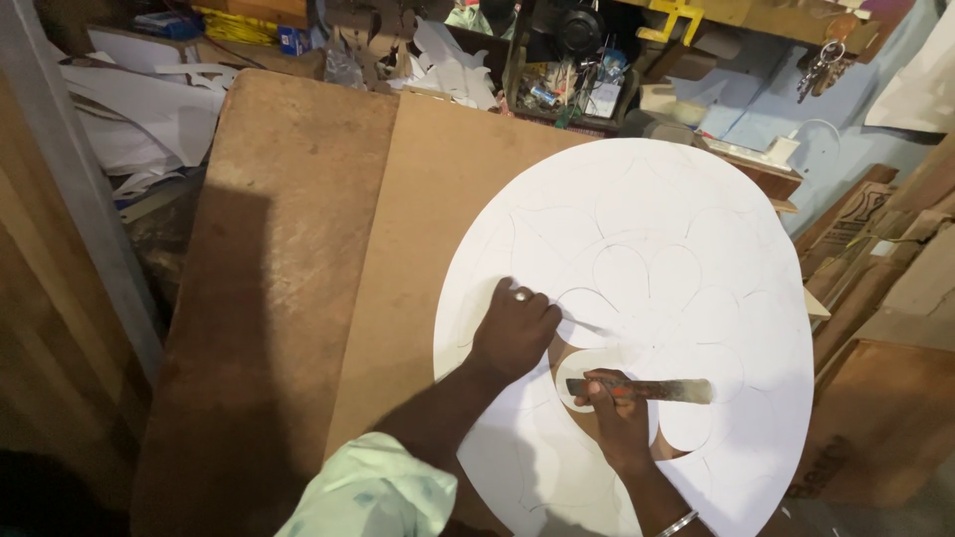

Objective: Using a chisel to carve a flower design into a piece of wood.

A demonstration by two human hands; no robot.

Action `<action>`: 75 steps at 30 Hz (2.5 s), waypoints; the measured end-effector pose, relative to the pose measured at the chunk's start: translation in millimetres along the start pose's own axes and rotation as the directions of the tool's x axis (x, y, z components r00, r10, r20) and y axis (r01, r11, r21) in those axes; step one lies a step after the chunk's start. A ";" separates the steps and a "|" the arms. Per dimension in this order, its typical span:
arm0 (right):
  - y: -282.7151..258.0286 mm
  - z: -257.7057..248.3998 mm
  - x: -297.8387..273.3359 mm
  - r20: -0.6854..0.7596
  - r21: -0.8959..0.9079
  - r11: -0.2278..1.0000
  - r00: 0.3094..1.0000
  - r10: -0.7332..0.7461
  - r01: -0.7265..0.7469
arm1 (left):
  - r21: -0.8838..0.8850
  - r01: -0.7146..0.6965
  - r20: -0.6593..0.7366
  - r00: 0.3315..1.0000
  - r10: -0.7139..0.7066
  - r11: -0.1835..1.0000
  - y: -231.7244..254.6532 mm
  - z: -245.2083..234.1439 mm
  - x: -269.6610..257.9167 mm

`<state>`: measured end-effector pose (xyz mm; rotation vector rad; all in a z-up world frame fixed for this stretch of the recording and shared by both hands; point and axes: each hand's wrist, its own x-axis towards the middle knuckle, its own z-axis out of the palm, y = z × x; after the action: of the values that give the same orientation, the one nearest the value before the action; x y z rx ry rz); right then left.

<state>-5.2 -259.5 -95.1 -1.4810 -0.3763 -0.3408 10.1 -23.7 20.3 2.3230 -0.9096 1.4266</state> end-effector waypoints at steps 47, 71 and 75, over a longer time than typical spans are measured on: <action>-8.0 -48.7 -48.7 -0.191 -0.454 0.881 0.952 -0.241 0.132 | -0.108 0.179 0.568 0.818 -0.087 0.978 31.5 -91.4 -128.3; 19.8 -62.4 -56.1 -0.155 -0.206 0.962 0.965 -0.213 0.180 | -0.068 0.104 0.447 0.892 -0.063 0.992 32.7 -84.9 -137.0; 22.6 -63.5 -56.7 -0.173 -0.206 0.964 0.964 -0.203 0.166 | -0.081 0.110 0.429 0.901 -0.065 0.991 32.5 -86.6 -137.4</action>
<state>-43.7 -321.9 -143.8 -1.5860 -0.3341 -0.6816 -115.3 47.6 -61.0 2.6057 -0.9432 0.8226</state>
